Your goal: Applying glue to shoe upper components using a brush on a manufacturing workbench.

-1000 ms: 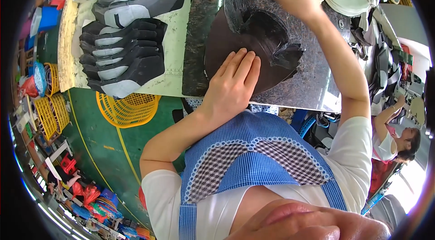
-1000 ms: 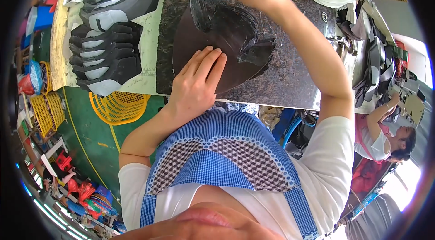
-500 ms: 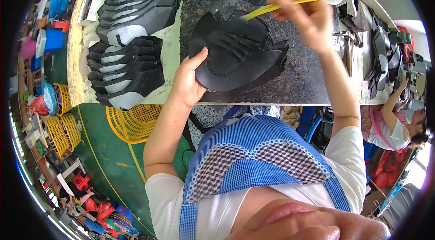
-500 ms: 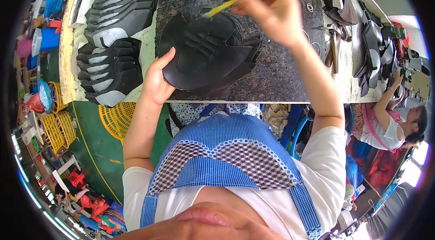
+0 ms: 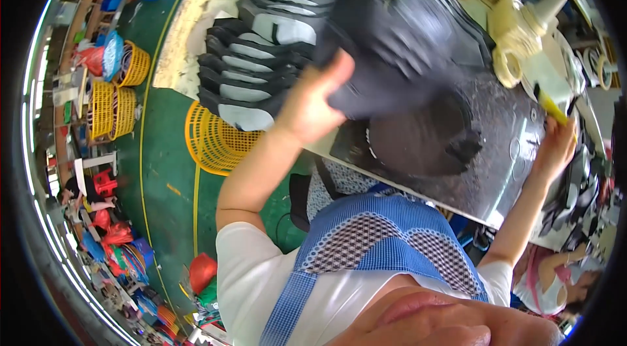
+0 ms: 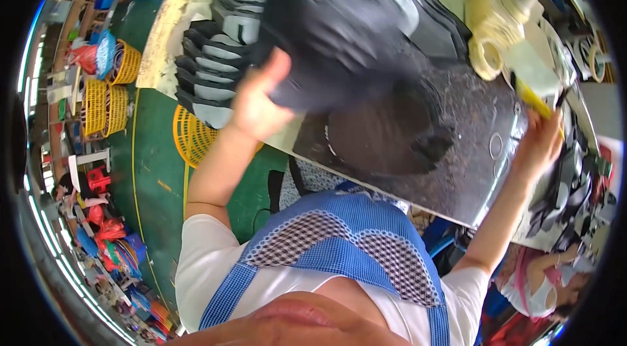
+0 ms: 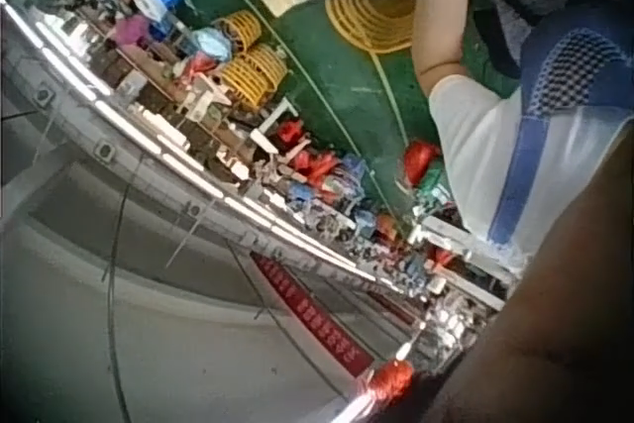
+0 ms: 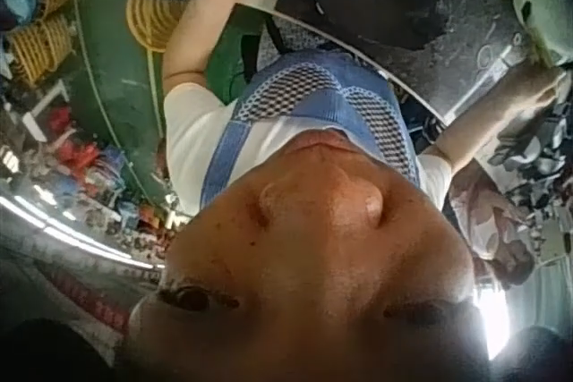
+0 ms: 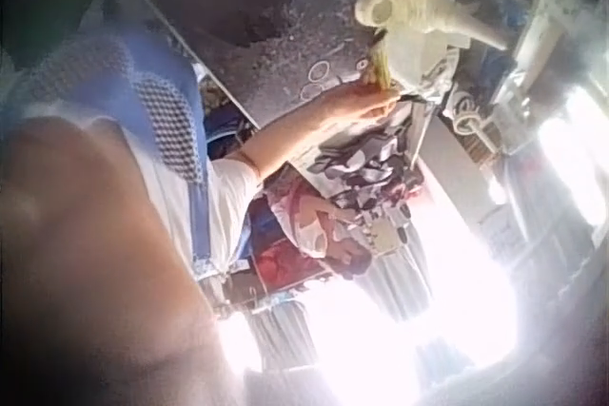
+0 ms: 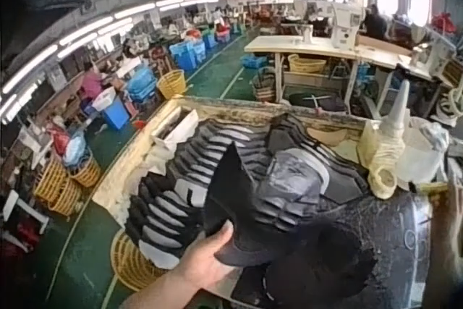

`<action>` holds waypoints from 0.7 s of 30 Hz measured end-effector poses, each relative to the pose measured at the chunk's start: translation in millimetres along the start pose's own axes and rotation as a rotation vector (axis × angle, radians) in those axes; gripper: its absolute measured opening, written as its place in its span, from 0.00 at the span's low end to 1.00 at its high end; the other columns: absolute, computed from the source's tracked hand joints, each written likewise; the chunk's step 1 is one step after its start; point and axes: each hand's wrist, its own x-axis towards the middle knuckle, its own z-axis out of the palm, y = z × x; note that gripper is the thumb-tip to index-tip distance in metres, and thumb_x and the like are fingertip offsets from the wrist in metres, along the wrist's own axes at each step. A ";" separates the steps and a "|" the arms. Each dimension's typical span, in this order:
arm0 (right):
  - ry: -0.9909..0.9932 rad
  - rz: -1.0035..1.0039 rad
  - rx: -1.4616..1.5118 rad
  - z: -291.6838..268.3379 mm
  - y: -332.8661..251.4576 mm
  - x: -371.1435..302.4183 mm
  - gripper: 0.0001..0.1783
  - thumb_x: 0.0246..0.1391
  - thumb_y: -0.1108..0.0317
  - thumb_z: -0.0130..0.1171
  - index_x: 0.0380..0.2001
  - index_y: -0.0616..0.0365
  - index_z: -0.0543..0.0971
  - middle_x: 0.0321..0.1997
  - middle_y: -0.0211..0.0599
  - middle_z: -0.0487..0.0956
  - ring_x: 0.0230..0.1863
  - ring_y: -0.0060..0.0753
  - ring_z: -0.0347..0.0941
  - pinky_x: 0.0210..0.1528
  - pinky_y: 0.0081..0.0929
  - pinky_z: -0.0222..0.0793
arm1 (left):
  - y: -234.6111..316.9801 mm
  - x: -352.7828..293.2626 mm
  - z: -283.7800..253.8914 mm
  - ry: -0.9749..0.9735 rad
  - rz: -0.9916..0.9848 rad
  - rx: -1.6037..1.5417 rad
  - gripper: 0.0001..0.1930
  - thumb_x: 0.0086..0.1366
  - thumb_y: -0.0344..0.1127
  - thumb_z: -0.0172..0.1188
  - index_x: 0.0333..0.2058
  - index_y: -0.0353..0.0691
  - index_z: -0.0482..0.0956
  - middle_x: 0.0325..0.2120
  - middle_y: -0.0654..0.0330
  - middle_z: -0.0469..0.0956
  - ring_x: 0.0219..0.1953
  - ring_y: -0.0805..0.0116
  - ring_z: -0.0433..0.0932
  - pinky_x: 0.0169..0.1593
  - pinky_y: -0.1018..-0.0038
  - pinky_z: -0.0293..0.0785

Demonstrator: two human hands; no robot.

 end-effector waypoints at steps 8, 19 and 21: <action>0.204 0.208 0.066 -5.5 -39.0 -25.4 0.18 0.64 0.61 0.54 0.48 0.65 0.75 0.38 0.30 0.76 0.30 0.15 0.67 0.28 0.11 0.64 | 154.5 223.7 -159.3 0.126 1.147 1.703 0.22 0.66 0.32 0.53 0.59 0.50 0.69 0.58 0.49 0.68 0.59 0.50 0.67 0.59 0.63 0.66; -0.392 -0.018 -0.824 97.6 -4.1 30.4 0.16 0.63 0.56 0.53 0.45 0.54 0.80 0.23 0.30 0.78 0.20 0.18 0.73 0.20 0.17 0.66 | 79.1 171.8 -35.4 -0.157 0.802 1.415 0.23 0.68 0.37 0.55 0.59 0.36 0.66 0.58 0.51 0.68 0.61 0.57 0.66 0.63 0.66 0.59; -0.341 0.088 -0.772 77.6 25.1 41.9 0.18 0.62 0.56 0.55 0.45 0.59 0.78 0.27 0.32 0.80 0.22 0.20 0.76 0.22 0.18 0.71 | 46.8 97.2 11.3 -0.438 0.640 1.139 0.24 0.64 0.32 0.59 0.58 0.36 0.67 0.56 0.52 0.70 0.55 0.62 0.73 0.59 0.65 0.66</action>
